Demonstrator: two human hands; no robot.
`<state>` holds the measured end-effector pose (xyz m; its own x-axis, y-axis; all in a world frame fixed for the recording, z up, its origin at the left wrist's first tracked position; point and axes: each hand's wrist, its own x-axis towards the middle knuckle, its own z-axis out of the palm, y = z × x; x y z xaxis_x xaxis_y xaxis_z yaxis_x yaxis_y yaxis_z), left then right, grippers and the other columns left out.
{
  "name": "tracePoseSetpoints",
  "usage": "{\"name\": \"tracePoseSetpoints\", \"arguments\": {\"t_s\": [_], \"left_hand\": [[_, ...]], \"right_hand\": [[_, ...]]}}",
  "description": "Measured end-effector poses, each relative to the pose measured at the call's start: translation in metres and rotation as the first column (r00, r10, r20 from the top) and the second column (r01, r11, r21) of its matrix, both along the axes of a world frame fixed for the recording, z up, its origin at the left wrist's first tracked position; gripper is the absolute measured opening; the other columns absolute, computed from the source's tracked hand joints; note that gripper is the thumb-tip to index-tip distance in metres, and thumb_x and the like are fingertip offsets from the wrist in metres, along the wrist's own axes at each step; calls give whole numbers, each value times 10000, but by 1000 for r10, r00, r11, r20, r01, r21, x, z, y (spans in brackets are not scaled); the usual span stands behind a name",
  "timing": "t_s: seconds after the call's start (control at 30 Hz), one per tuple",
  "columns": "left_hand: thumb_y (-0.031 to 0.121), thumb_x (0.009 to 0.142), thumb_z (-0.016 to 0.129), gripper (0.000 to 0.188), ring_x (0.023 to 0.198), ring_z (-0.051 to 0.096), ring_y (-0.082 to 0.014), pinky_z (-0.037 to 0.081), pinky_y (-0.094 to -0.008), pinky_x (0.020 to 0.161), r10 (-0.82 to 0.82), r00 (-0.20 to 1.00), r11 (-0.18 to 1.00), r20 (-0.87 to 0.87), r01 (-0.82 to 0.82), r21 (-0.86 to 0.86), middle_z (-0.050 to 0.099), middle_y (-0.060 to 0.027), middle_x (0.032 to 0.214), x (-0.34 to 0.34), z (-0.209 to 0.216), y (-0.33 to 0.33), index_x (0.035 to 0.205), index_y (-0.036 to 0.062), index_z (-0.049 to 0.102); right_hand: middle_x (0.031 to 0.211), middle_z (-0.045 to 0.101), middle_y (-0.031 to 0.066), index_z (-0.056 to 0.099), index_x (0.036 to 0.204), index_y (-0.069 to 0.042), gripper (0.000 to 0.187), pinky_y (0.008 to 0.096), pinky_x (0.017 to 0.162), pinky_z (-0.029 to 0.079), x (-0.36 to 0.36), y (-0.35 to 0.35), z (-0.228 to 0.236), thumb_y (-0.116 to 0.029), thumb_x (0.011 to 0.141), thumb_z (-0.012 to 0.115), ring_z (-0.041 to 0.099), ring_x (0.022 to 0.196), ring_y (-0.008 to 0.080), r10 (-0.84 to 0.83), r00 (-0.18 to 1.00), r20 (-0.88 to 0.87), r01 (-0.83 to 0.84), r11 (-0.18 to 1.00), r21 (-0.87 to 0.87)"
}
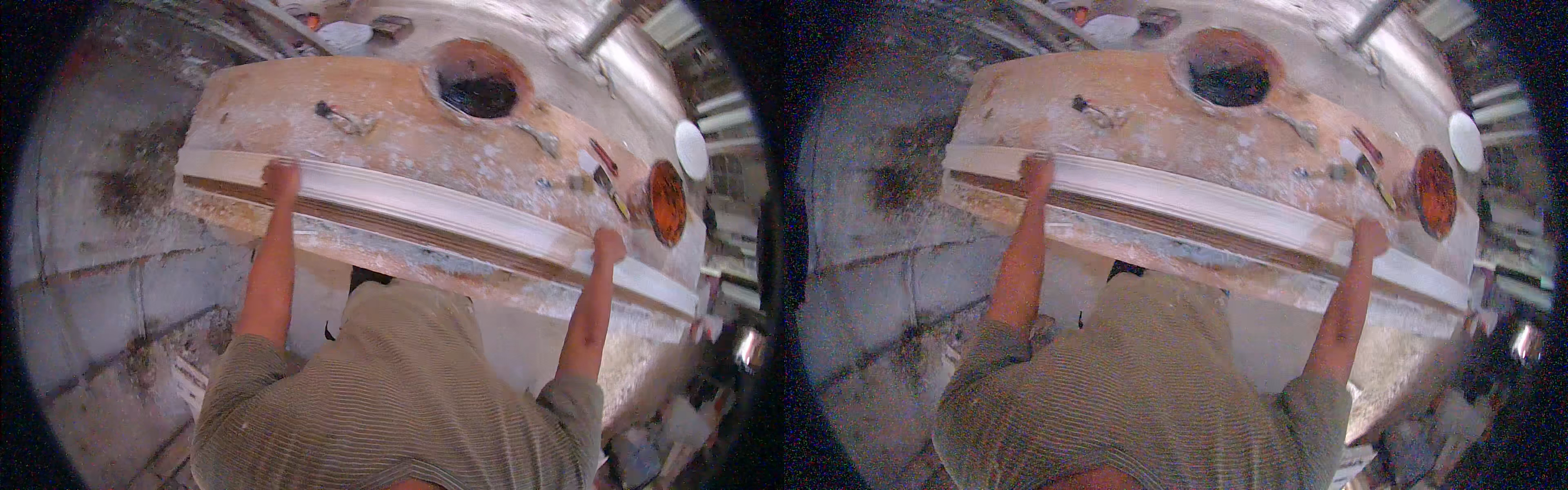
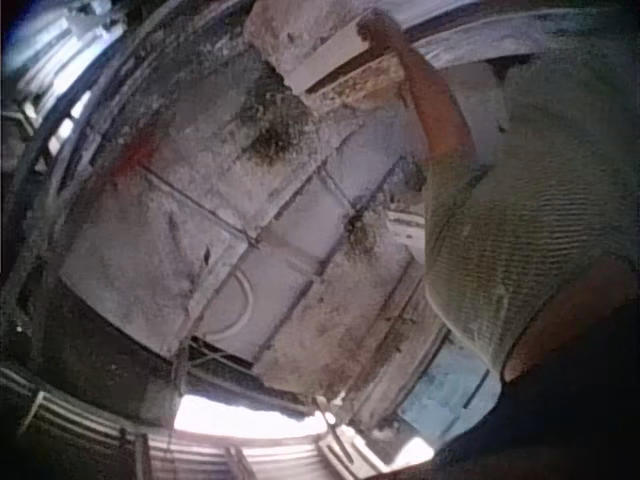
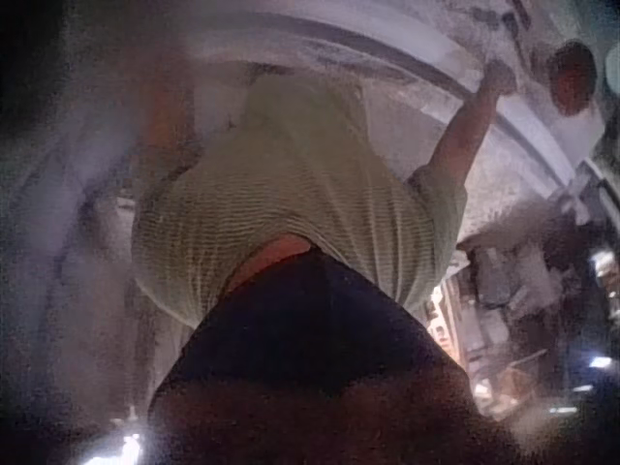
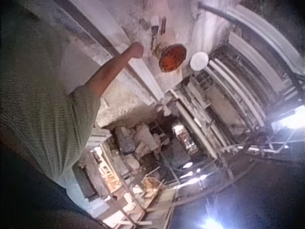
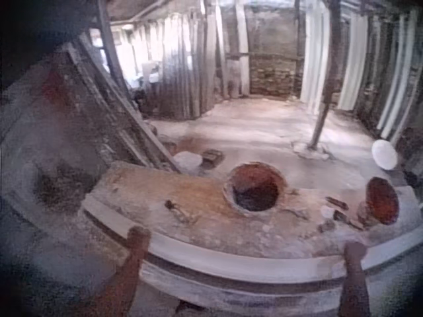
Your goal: The person applies a liquid finish to a long white wooden molding using a brush, then wipes the surface with a cloth. They also mix a dark substance in a bucket and pour a yellow liquid into it before continuing to work on the molding.
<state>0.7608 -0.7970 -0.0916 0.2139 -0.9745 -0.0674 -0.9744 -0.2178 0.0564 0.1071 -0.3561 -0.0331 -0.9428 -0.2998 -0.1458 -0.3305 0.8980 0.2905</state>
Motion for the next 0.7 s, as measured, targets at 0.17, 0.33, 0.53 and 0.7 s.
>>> {"name": "tracePoseSetpoints", "arguments": {"t_s": [0.17,0.33,0.53,0.7], "left_hand": [[533,896,499,767,1432,182,-384,130,-562,1143,-280,957,950,79,288,-119,295,-214,1516,-9,1,92,1422,-13,380],[432,892,552,620,1375,277,-376,131,-618,1118,-488,873,841,-12,467,-274,389,-228,1427,-11,13,129,1320,-14,498],[326,880,604,372,1237,469,-285,184,-608,1114,-701,672,713,-239,667,-216,565,-122,1213,21,48,101,1157,79,626],[262,870,634,228,1157,537,-231,232,-568,1121,-773,528,625,-353,731,-275,621,-46,1086,82,61,54,1051,126,653]], "right_hand": [[1145,658,192,652,1149,-53,631,493,852,506,106,-54,51,-592,897,442,653,1003,375,-35,992,118,39,999,-28],[1119,663,173,633,1131,-35,425,433,839,508,242,-160,33,-386,890,628,651,1011,334,540,815,212,-268,674,-688],[1224,600,170,649,1105,-68,303,414,906,480,431,-344,13,-211,838,666,596,1081,356,920,365,141,-379,285,-880],[1352,509,153,528,1288,-107,492,476,976,431,482,-461,-22,-264,836,645,506,1195,382,930,366,-42,-692,242,-681]]}}
